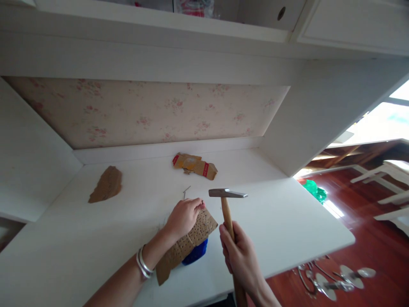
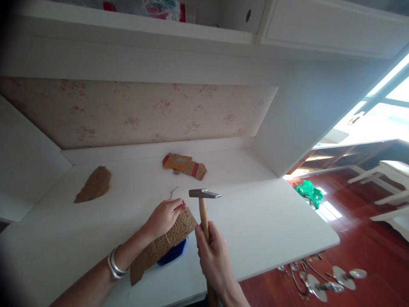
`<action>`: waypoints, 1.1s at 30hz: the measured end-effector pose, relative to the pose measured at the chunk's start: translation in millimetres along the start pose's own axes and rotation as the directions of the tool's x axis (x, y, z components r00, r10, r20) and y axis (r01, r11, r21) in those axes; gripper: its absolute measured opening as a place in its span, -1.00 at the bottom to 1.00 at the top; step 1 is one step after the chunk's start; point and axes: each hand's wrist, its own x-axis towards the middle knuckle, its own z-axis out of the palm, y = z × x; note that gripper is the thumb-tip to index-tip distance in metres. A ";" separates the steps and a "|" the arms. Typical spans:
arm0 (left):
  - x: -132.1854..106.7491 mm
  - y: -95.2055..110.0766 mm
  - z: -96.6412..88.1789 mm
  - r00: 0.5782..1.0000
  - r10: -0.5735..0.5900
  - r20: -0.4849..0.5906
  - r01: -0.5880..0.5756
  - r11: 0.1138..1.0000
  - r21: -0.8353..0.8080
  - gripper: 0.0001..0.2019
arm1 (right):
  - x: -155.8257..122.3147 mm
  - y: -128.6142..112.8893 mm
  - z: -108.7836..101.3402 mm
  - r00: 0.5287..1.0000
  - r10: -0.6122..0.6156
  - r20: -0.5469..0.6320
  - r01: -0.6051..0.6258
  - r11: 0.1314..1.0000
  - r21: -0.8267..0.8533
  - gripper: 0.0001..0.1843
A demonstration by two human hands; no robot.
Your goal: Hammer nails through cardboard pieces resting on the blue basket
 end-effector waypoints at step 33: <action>0.9 5.3 -4.3 0.999 0.044 -0.021 -0.046 0.992 -0.115 -0.79 | -10.4 -2.8 2.6 0.981 -0.193 0.018 0.191 0.948 -0.255 -0.58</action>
